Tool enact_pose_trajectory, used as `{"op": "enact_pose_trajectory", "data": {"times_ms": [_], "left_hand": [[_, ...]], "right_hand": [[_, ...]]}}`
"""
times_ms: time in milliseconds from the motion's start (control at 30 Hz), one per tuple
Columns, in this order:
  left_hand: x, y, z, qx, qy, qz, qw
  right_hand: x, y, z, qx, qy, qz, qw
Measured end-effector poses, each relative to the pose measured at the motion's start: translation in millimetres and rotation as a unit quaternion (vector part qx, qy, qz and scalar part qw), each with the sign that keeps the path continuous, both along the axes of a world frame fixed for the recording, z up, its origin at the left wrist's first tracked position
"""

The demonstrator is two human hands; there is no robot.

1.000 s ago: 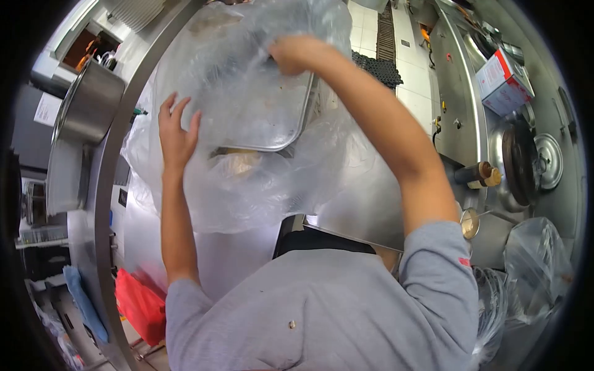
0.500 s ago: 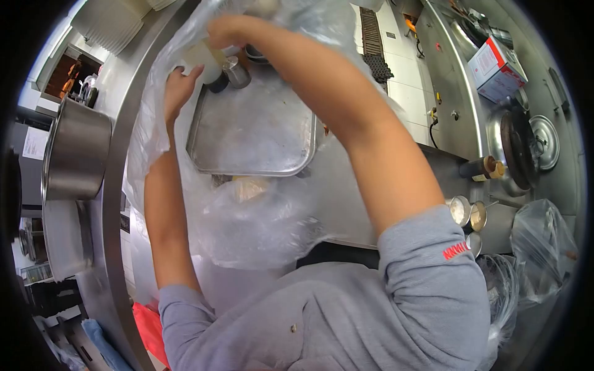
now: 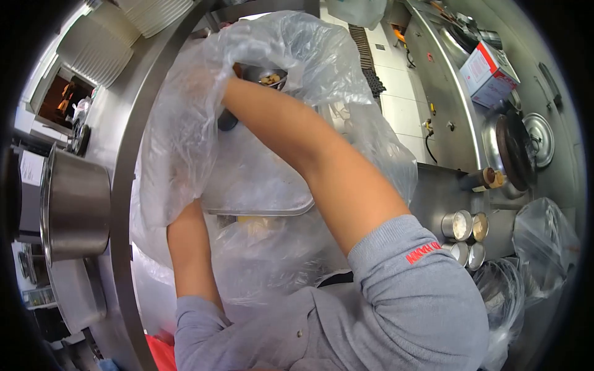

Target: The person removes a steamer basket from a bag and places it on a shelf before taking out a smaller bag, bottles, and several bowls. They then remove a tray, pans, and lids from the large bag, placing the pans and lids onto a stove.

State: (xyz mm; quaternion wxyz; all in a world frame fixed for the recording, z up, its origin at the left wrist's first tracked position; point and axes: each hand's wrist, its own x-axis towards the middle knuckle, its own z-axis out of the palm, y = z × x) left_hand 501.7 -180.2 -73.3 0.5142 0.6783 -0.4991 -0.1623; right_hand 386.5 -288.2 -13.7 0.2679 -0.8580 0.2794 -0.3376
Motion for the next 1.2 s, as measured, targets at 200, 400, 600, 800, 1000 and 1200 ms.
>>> {"op": "enact_pose_trajectory", "data": {"times_ms": [200, 400, 600, 800, 1000, 1200], "left_hand": [[-20, -13, 25, 0.011, -0.055, -0.032, 0.998], [-24, -59, 41, 0.019, -0.082, -0.118, 0.99], [-51, -15, 63, 0.024, -0.114, -0.078, 0.99], [-106, 94, 78, 0.019, -0.124, -0.015, 0.992], [-170, 185, 71, -0.039, -0.124, 0.047, 0.99], [-303, 282, 114, -0.025, -0.152, 0.059, 0.986]], "right_hand": [[-30, 61, -34, 0.052, -0.152, 0.153, 0.975], [-147, 166, 20, -0.22, -0.237, 0.077, 0.943], [-398, 258, 99, 0.084, -0.02, 0.019, 0.996], [-585, 273, 50, 0.083, 0.046, -0.372, 0.924], [-690, 212, -73, 0.115, 0.143, -0.513, 0.839], [-738, 194, -148, -0.053, 0.1, -0.503, 0.857]]}}
